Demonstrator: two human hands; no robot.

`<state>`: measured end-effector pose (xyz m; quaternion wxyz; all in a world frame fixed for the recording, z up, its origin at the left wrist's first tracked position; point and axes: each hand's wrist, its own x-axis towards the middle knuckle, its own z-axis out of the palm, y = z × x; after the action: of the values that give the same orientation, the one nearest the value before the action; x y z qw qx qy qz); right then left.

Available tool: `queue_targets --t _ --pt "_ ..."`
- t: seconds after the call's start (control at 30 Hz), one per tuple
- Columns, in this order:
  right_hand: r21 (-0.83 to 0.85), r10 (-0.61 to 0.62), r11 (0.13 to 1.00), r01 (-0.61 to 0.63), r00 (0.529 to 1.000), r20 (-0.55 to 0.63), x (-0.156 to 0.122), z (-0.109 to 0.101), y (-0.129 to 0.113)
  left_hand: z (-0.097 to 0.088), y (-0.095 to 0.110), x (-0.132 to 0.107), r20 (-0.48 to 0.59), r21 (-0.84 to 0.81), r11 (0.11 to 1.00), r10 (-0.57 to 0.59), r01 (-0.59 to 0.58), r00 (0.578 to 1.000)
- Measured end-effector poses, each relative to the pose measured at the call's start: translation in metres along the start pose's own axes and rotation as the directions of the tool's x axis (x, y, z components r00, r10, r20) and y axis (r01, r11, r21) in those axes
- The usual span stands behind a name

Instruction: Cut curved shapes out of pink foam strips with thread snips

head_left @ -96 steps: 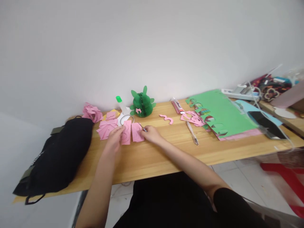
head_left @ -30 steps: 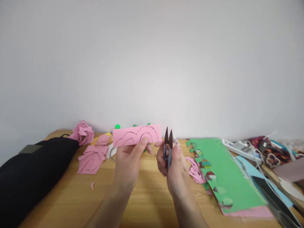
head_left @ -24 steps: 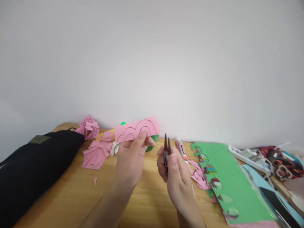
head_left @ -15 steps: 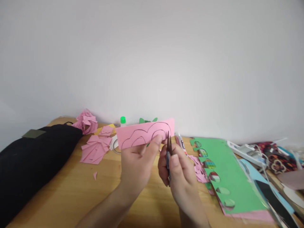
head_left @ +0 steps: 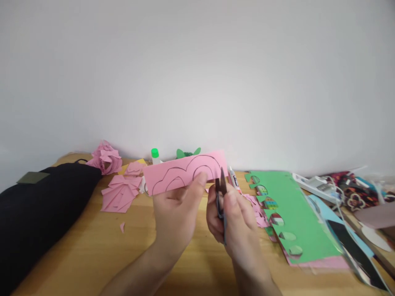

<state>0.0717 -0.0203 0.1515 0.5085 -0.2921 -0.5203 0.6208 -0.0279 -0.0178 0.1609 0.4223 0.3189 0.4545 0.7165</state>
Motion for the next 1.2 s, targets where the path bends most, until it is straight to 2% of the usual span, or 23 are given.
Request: queue_targets --t 0.1,0.23,0.57,0.7,0.9,1.2 --pt "0.113 0.044 0.993 -0.043 0.999 0.000 0.0015 -0.0010 0.0011 0.0025 -0.0026 -0.0024 -0.026 -0.032 0.999 0.036 -0.036 0.999" --pt "0.165 0.041 0.986 -0.036 0.999 -0.027 0.0031 -0.0022 0.0024 0.0042 -0.0053 -0.0020 -0.017 -0.045 0.998 0.040 -0.041 0.999" --pt "0.094 0.040 0.995 -0.034 0.997 -0.062 0.0049 -0.0009 0.0002 0.0060 -0.0047 -0.0030 -0.019 -0.020 0.995 0.099 -0.099 0.995" --pt "0.106 0.027 0.994 -0.021 0.998 -0.059 0.0052 -0.0015 0.0002 0.0055 -0.0066 -0.0025 -0.019 -0.033 0.992 0.121 -0.122 0.992" --pt "0.080 0.028 0.997 -0.023 0.997 -0.065 0.0062 -0.0015 0.0002 0.0045 -0.0078 -0.0033 -0.034 -0.012 0.995 0.094 -0.094 0.995" --pt "0.122 0.020 0.992 -0.013 0.998 -0.059 0.0061 -0.0023 0.0004 0.0077 -0.0064 -0.0035 -0.047 -0.040 0.988 0.150 -0.152 0.988"
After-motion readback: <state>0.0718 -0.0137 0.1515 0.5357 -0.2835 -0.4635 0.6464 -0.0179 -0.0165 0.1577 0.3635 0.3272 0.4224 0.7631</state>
